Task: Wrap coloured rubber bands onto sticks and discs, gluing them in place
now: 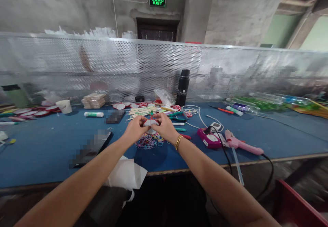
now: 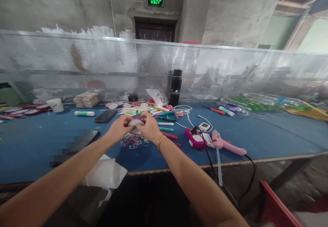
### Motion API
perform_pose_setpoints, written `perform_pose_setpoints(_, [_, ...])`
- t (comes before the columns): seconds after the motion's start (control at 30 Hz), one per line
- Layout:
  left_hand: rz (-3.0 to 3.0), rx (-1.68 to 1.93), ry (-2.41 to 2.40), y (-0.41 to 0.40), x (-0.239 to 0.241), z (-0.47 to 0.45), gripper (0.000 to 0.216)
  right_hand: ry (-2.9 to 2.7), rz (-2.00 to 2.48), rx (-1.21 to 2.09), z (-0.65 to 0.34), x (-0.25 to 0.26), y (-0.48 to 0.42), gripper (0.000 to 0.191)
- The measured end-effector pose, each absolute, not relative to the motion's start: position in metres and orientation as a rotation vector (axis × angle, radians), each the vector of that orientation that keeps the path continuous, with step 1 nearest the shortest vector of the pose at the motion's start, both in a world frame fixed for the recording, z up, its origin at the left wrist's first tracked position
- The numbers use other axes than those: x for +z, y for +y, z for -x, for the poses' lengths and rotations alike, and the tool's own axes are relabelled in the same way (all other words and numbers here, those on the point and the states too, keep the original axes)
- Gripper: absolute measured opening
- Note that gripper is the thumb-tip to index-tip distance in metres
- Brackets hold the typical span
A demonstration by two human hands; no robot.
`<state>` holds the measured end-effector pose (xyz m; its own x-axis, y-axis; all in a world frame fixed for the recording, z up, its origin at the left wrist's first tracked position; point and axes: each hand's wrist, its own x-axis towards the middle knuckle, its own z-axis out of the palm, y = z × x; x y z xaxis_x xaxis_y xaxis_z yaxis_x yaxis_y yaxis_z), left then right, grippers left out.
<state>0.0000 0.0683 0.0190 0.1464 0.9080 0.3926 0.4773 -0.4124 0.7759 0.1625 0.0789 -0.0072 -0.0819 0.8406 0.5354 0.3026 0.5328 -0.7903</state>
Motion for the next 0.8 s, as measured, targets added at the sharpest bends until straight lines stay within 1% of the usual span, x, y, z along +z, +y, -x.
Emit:
perform_pose_setpoints(0.3, [-1.906,1.139,1.197,0.0677,0.0178,-0.0027,0.031,-1.587,1.005,0.629,-0.1653,-0.0043,0.079,0.037])
perform_pose_setpoints(0.53, [-1.951,1.099,1.234,0.0711,0.0148,-0.0016,0.032,-1.574,1.006,0.631,-0.1648,-0.0054,0.0804,0.037])
perform_pose_setpoints(0.8, [-2.071,1.052,1.302,0.0736,0.0125,0.0015,0.027,-1.587,1.022,0.61,-0.1656,-0.0041,0.0797,0.037])
